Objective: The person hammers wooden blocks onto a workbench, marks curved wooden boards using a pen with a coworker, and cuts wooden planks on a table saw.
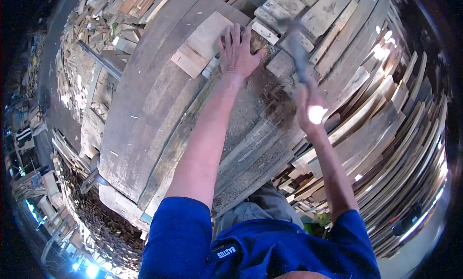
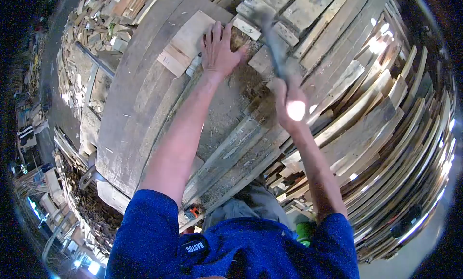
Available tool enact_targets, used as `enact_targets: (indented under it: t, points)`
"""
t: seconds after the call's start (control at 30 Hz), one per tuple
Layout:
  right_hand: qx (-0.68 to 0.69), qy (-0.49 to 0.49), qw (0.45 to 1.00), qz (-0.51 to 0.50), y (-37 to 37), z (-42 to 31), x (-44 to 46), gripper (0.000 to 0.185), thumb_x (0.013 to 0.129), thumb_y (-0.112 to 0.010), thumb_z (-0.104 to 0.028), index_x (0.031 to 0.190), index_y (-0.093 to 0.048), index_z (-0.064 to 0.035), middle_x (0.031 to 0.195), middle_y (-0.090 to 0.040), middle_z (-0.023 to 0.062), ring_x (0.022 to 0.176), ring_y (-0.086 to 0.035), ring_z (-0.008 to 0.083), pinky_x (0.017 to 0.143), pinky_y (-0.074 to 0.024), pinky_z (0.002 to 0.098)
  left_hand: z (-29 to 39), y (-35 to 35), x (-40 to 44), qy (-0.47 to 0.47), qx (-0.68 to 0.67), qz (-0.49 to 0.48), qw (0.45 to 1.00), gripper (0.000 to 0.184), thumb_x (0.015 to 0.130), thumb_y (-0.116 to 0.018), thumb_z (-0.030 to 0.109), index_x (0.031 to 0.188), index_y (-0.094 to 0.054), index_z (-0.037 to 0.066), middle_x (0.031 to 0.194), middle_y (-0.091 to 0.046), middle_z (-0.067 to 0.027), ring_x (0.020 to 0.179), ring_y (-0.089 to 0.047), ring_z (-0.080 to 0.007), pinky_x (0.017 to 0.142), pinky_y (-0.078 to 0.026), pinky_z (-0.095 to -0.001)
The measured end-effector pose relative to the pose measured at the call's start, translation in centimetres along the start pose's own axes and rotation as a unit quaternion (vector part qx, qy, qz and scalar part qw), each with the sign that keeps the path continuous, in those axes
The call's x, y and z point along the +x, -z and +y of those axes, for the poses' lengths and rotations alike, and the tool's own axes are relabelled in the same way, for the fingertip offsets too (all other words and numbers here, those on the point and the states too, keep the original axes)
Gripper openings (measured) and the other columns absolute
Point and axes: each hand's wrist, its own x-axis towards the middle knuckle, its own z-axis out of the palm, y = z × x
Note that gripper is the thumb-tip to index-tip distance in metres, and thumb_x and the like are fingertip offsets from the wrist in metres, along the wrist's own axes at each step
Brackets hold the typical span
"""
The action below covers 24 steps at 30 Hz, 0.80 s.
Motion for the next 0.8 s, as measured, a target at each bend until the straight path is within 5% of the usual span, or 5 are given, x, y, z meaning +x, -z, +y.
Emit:
enact_targets:
  t: [0.2,0.43,0.57,0.73,0.8]
  points:
    - [0.131,-0.182,0.973,-0.055,3.5,-5.0,6.8,0.024,0.107,-0.054,-0.026,0.115,-0.060,-0.0033,0.095,-0.060,0.0191,0.076,-0.061,0.0277,0.068,-0.0499,0.0389,-0.2,-0.1,-0.1,-0.016,-0.025,0.015,0.999,0.090,0.080,-0.074,0.062,0.151,-0.042,0.016,0.153,-0.039,-0.0153,0.147,-0.031,-0.0374,0.120,-0.020,-0.0621]
    - [0.004,0.115,0.992,0.051,0.0,0.6,2.4,0.031,0.109,-0.048,-0.027,0.115,-0.061,0.0008,0.067,-0.051,-0.0017,0.055,-0.048,0.0046,0.049,-0.0401,0.0236,-0.2,0.1,-0.1,-0.016,0.001,0.008,1.000,0.090,0.081,-0.075,0.059,0.152,-0.042,0.016,0.157,-0.036,-0.0154,0.149,-0.028,-0.0375,0.121,-0.018,-0.0617]
    - [0.183,-0.188,0.965,-0.010,3.2,-4.1,8.3,0.034,0.106,-0.056,-0.030,0.112,-0.061,0.0038,0.071,-0.056,0.0011,0.058,-0.053,0.0091,0.051,-0.0435,0.0264,0.1,0.4,-0.1,-0.008,-0.005,0.009,1.000,0.091,0.081,-0.076,0.059,0.154,-0.041,0.016,0.157,-0.038,-0.0152,0.148,-0.031,-0.0367,0.120,-0.022,-0.0578]
    - [0.118,0.045,0.984,0.128,3.2,-2.1,5.4,0.035,0.107,-0.054,-0.029,0.115,-0.062,0.0036,0.071,-0.056,0.0035,0.061,-0.055,0.0116,0.052,-0.0455,0.0289,-0.1,0.6,0.2,0.001,-0.012,0.008,1.000,0.092,0.081,-0.076,0.059,0.154,-0.041,0.016,0.156,-0.038,-0.0153,0.148,-0.031,-0.0372,0.119,-0.024,-0.0589]
    - [-0.005,-0.030,1.000,-0.005,1.3,1.7,2.7,0.036,0.109,-0.051,-0.033,0.122,-0.062,-0.0011,0.076,-0.058,0.0056,0.063,-0.056,0.0140,0.055,-0.0475,0.0340,0.1,0.2,-0.1,-0.004,-0.016,0.007,1.000,0.092,0.081,-0.076,0.060,0.154,-0.041,0.017,0.156,-0.039,-0.0155,0.148,-0.031,-0.0373,0.118,-0.024,-0.0594]
